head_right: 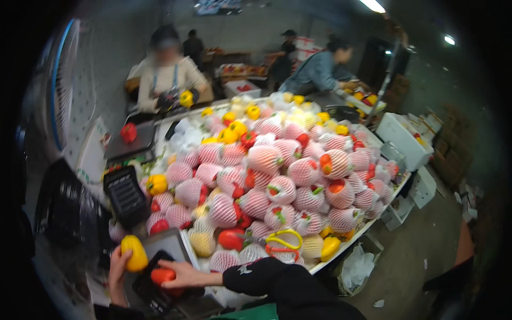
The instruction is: The person removes red and yellow bell peppers from foam netting, trims the stems with scissors, weighs them on a digital scale, and places them into black plastic trays. The person repeats this process for multiple peppers, arranging them in trays on a white surface.
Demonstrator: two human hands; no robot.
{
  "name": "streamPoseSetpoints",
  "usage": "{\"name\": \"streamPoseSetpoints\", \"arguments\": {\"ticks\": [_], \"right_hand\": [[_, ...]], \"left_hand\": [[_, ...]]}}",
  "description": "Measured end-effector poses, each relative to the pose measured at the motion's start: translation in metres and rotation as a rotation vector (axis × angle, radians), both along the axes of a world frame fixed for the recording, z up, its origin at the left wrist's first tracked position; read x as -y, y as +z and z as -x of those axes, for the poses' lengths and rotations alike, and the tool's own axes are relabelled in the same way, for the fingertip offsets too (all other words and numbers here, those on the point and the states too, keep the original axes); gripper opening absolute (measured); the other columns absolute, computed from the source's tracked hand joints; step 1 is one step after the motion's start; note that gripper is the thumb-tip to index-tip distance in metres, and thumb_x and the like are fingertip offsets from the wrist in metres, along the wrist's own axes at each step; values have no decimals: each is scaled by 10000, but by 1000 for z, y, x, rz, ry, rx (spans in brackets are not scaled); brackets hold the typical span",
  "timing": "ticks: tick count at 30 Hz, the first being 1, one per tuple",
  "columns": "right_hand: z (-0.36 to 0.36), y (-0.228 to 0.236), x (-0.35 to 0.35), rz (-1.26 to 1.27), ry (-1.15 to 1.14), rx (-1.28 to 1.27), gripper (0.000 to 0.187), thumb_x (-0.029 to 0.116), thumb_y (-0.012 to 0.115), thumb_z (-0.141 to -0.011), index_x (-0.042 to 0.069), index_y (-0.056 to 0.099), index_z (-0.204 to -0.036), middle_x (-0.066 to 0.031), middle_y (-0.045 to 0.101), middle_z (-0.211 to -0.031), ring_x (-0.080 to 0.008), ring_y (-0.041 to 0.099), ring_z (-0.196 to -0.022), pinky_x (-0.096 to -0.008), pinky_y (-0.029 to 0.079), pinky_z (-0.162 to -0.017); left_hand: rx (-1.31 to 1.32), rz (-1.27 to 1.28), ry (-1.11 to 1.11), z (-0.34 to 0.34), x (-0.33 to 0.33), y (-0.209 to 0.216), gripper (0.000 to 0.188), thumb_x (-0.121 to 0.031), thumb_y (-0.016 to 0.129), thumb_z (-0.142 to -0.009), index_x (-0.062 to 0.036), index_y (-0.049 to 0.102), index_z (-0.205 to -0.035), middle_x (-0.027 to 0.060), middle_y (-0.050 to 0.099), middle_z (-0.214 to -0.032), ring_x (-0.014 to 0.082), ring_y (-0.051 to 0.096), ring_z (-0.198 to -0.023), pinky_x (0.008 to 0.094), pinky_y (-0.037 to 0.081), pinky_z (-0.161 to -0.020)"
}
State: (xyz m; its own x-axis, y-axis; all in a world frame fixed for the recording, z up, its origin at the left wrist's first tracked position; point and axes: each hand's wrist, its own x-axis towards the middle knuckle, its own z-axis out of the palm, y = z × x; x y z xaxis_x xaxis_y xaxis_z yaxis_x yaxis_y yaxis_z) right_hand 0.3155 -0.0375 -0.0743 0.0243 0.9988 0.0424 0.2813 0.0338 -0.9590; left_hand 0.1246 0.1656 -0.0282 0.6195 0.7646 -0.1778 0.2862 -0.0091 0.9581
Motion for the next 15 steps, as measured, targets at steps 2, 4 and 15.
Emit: {"name": "streamPoseSetpoints", "arguments": {"ticks": [2,4,15], "right_hand": [[-4,8,8,-257,-78,54,803,350,747,-746,52,391,-1402,-215,509,-1315,-341,535,-1178,-376,426,-978],[-7,10,8,-358,-131,239,807,338,773,-724,62,416,-1393,-236,469,-1337,-368,509,-1192,-398,422,-986],[-4,19,-10,-477,-289,818,805,436,732,-752,68,408,-1391,-280,385,-1367,-443,422,-1194,-479,345,-1014]], "left_hand": [[26,111,70,-5,14,-9,519,-317,725,-788,27,562,-1140,91,638,-999,154,628,-870,284,507,-781],[34,165,138,-6,31,-8,537,-359,710,-815,21,538,-1152,91,626,-1005,146,621,-876,272,504,-768],[-542,-646,263,6,88,-3,753,-621,665,-746,-26,528,-1185,234,579,-1069,393,619,-920,446,496,-807]]}}
